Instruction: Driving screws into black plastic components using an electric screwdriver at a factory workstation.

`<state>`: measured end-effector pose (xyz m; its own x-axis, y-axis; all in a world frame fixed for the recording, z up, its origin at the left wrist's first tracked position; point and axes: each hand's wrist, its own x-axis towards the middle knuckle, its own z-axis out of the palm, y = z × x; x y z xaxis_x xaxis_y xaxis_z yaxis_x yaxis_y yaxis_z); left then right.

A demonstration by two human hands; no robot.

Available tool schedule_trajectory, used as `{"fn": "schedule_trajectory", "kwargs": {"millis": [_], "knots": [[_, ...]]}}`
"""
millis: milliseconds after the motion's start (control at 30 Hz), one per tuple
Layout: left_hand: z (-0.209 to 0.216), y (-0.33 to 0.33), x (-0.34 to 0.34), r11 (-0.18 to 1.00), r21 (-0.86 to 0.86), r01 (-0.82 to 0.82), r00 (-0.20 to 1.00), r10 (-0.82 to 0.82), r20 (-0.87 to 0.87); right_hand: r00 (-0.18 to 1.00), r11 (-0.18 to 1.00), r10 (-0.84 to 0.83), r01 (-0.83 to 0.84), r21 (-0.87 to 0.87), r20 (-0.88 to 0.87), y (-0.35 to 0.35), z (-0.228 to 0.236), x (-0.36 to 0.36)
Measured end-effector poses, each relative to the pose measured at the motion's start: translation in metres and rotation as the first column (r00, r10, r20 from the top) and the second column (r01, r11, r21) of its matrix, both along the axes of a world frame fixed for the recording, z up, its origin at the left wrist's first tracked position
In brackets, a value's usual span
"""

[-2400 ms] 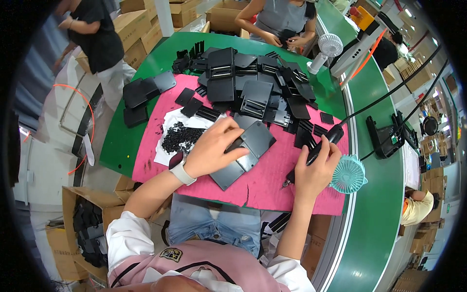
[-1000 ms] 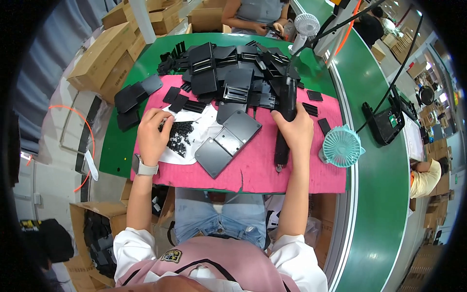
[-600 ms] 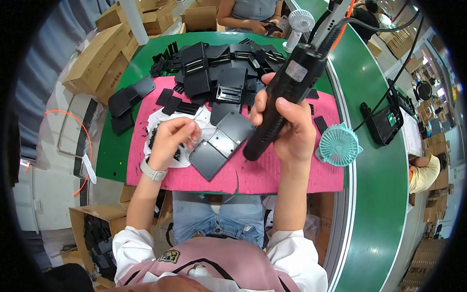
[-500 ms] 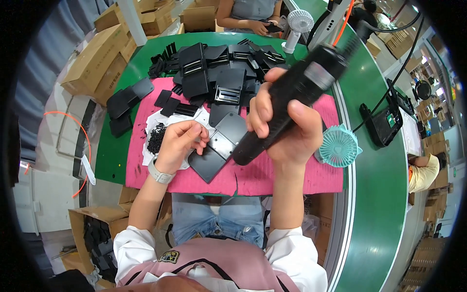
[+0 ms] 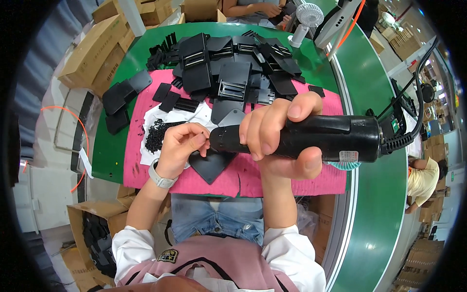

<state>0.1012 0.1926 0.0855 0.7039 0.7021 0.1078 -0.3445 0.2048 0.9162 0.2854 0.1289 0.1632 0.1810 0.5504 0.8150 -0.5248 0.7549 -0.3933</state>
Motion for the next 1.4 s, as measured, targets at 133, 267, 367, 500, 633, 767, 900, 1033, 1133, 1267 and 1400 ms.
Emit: {"fn": "schedule_trajectory", "kwargs": {"millis": [133, 267, 367, 500, 633, 767, 900, 1033, 1133, 1267, 1400], "knots": [[-0.003, 0.0, 0.0, 0.999, 0.03, -0.029, 0.999, 0.03, -0.011, 0.993, 0.986, -0.106, 0.098, -0.132, -0.058, -0.004, 0.0, -0.008], [-0.007, 0.001, -0.004, 0.996, -0.083, -0.038, 0.999, 0.037, -0.012, 0.994, 0.99, -0.104, 0.099, -0.103, -0.046, -0.002, -0.004, -0.012], [-0.004, 0.002, 0.0, 0.99, -0.14, 0.001, 0.999, 0.005, 0.04, 0.996, 0.992, -0.051, 0.041, -0.121, -0.079, -0.003, -0.002, -0.01], [-0.001, 0.0, 0.001, 0.821, 0.49, -0.292, 0.912, 0.393, -0.116, 0.996, 0.97, -0.068, 0.079, -0.228, 0.056, -0.002, 0.001, -0.007], [-0.002, -0.005, 0.004, 0.653, 0.715, -0.251, 0.801, 0.555, -0.226, 0.97, 0.941, -0.098, 0.164, -0.297, 0.224, -0.001, -0.001, -0.013], [-0.002, -0.008, 0.004, 0.69, 0.701, -0.178, 0.808, 0.51, -0.296, 0.973, 0.94, -0.059, 0.13, -0.316, 0.224, 0.005, -0.008, -0.014], [-0.006, -0.008, 0.006, 0.704, 0.683, -0.193, 0.817, 0.501, -0.286, 0.975, 0.931, -0.075, 0.143, -0.335, 0.209, 0.008, -0.009, -0.02], [-0.007, -0.009, 0.007, 0.725, 0.649, -0.231, 0.835, 0.49, -0.25, 0.949, 0.889, -0.129, 0.239, -0.391, 0.287, 0.013, -0.007, -0.029], [-0.006, -0.01, 0.007, 0.703, 0.668, -0.243, 0.827, 0.51, -0.236, 0.899, 0.846, -0.152, 0.333, -0.416, 0.412, 0.021, 0.0, -0.04], [-0.008, -0.011, 0.007, 0.654, 0.712, -0.256, 0.816, 0.541, -0.204, 0.909, 0.85, -0.081, 0.277, -0.447, 0.41, 0.026, -0.001, -0.038], [-0.008, -0.01, 0.007, 0.662, 0.707, -0.251, 0.822, 0.531, -0.206, 0.926, 0.856, -0.038, 0.224, -0.466, 0.376, 0.026, -0.006, -0.035]]}}
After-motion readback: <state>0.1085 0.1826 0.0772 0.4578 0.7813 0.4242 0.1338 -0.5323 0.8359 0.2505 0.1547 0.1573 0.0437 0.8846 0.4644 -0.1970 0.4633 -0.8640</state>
